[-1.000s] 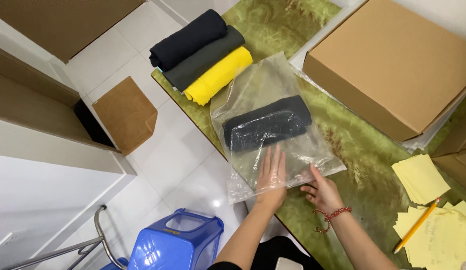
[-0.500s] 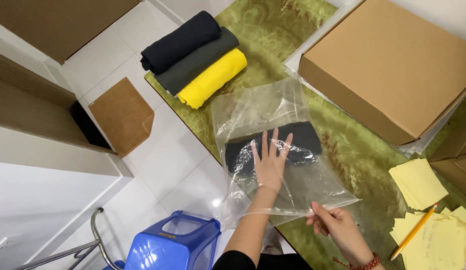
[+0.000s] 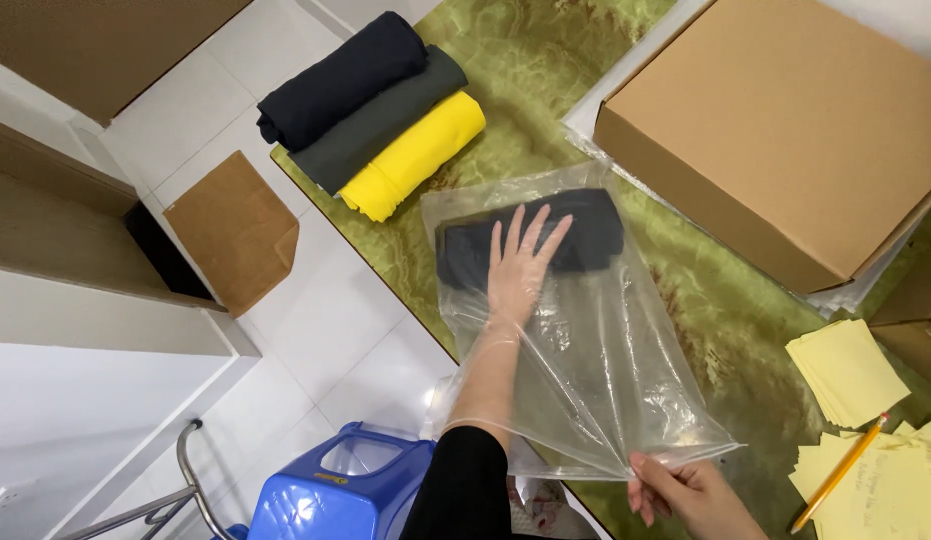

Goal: The person folds a pair of black pants on a table and places them in a stack. They then retrieve a cardboard box and a plastic bag, place the folded pants inside the bag, and seal it.

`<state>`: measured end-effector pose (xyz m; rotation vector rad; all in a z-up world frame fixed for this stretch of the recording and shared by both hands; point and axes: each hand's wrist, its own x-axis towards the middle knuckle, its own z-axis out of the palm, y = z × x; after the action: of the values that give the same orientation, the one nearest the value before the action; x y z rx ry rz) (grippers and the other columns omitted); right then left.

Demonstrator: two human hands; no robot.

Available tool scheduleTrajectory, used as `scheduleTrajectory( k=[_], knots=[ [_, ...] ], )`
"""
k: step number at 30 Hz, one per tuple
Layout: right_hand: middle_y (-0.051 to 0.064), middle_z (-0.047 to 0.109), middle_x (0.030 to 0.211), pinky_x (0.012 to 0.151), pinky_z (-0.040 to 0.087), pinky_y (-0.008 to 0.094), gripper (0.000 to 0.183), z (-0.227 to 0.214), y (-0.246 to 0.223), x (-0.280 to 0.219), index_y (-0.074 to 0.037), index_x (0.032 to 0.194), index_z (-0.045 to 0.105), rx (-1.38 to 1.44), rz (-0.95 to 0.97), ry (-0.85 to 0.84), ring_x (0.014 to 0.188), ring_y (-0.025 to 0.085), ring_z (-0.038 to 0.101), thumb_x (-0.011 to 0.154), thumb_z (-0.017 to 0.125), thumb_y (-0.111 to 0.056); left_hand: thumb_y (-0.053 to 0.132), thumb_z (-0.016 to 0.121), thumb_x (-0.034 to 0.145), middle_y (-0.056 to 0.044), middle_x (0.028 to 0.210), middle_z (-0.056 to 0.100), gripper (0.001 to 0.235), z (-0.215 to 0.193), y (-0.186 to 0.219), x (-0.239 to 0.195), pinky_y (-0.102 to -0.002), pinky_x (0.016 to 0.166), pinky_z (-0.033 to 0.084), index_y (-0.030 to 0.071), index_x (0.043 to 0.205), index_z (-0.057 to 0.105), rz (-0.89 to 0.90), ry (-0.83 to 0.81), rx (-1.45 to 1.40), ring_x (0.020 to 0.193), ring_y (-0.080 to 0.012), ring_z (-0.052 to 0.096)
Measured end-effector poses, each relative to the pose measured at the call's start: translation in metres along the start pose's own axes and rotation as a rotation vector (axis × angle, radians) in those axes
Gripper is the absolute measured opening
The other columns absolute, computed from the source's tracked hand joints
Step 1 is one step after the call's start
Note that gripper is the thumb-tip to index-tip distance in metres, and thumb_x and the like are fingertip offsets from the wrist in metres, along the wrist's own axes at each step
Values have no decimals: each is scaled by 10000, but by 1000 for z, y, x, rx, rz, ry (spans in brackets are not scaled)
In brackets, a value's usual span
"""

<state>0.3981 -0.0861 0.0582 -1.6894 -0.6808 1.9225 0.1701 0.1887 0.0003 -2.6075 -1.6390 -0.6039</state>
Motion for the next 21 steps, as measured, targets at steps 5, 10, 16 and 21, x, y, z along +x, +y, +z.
scheduleTrajectory(
  k=[5, 10, 16, 21],
  knots=[
    [308, 843, 651, 545, 538, 382, 578, 5, -37, -10, 181, 720, 851, -37, 24, -53, 571, 342, 762, 996, 607, -263, -210, 438, 856, -116, 1793, 128, 1062, -7, 38, -24, -568, 1326, 246, 311, 1722, 110, -206, 46, 399, 1641, -389, 215],
    [207, 995, 928, 660, 653, 275, 771, 4, -100, -49, 70, 871, 959, -350, 266, -393, 810, 241, 911, 928, 413, -471, 299, 863, 842, -269, 1760, 91, 1073, -16, 92, -95, -612, 1217, 310, 129, 1697, 238, -474, -58, -15, 1578, -510, 213],
    [-76, 697, 1534, 1176, 430, 273, 487, 41, -29, -11, -222, 1483, 651, -828, -449, -398, 1386, 72, 684, 1011, 647, -344, 534, 420, 1028, -122, 1796, -47, 664, -126, 103, -117, -653, 1262, 35, 347, 1661, 346, -328, -703, -516, 1635, -418, -51],
    [200, 212, 1756, 1318, 171, 440, 791, 109, 0, 65, -32, 1672, 187, -773, -893, 163, 1613, 314, 251, 1013, 599, -174, 238, 556, 1040, -174, 1674, 415, 518, -232, 90, -113, -516, 1152, 386, 24, 1509, 510, -55, -646, -787, 1462, -403, 464]
  ],
)
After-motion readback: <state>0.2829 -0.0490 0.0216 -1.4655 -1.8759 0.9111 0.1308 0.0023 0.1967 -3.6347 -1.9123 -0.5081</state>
